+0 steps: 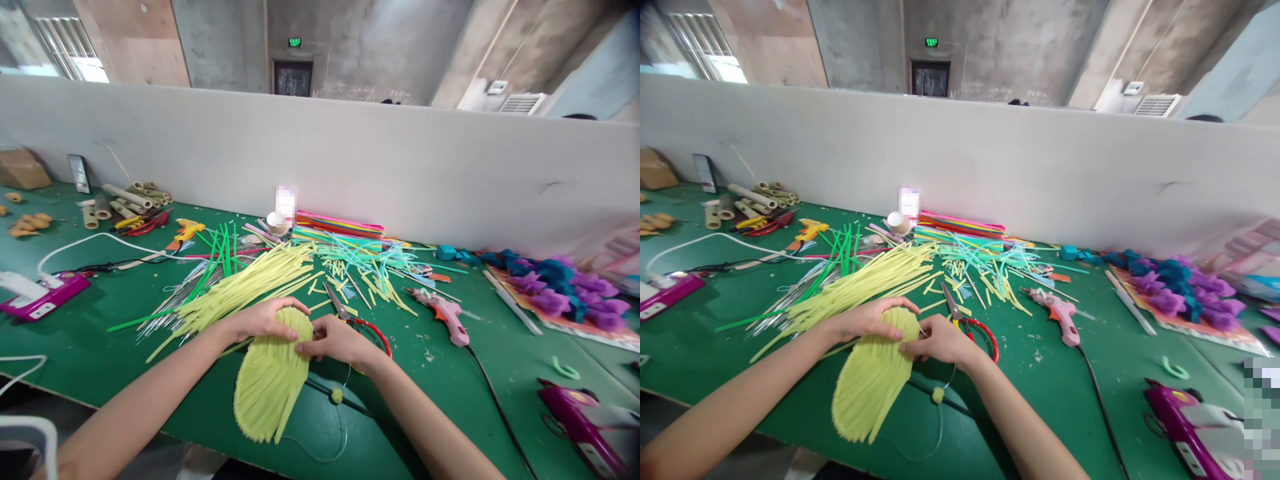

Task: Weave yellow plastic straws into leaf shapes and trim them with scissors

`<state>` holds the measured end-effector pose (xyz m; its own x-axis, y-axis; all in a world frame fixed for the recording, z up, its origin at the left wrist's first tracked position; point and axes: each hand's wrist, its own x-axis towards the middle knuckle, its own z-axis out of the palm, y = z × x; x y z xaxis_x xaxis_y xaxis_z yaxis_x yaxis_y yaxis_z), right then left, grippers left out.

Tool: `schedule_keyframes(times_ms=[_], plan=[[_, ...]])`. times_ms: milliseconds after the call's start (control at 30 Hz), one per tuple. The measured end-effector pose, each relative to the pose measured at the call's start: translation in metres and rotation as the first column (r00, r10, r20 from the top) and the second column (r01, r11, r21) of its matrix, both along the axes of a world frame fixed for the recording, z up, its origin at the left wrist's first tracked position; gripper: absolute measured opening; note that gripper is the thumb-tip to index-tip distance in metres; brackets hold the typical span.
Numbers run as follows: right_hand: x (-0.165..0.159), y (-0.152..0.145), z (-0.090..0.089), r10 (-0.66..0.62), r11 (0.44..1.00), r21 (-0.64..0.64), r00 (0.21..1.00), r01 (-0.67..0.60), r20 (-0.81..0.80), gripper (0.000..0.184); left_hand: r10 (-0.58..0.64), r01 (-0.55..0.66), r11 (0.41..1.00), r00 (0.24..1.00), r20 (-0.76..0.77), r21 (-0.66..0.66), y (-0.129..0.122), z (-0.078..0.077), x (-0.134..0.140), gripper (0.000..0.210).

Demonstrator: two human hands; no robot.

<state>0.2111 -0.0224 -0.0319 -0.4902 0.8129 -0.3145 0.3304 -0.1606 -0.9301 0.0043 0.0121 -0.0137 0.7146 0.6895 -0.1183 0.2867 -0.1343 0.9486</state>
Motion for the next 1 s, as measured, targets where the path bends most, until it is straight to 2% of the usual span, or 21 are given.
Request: schedule_keyframes(times_ms=[200,400,533,700,867,1000], plan=[[0.0012,-0.0005,0.0018,0.011,0.999,-0.031,0.999,-0.012,-0.033,0.033,0.012,-0.012,0.993,1.0,0.003,-0.118,0.0009,0.0018,-0.0038,0.059],[0.0012,-0.0003,-0.0023,0.008,1.0,-0.006,0.999,-0.009,-0.031,0.03,0.031,-0.032,0.999,0.999,0.016,0.036,-0.0003,0.0,0.001,0.051],[0.0017,-0.0007,-0.003,0.011,1.0,-0.001,0.999,-0.011,-0.037,0.031,0.029,-0.029,0.999,0.999,0.016,0.023,-0.0005,-0.0005,0.0014,0.053],[0.0022,-0.0012,0.0006,0.012,1.0,-0.006,0.999,-0.012,-0.031,0.031,0.021,-0.022,0.998,1.0,-0.01,-0.061,0.0026,0.0003,-0.0035,0.051],[0.0004,-0.0014,0.0019,-0.01,1.0,0.008,1.0,0.01,-0.013,0.03,-0.028,0.03,0.997,0.999,-0.034,0.064,0.0053,0.0006,-0.0039,0.053],[-0.0015,-0.0012,0.0016,-0.044,0.999,0.01,0.999,0.044,-0.009,0.028,-0.013,0.017,0.998,0.998,-0.059,0.065,0.0029,0.0014,-0.0004,0.052]])
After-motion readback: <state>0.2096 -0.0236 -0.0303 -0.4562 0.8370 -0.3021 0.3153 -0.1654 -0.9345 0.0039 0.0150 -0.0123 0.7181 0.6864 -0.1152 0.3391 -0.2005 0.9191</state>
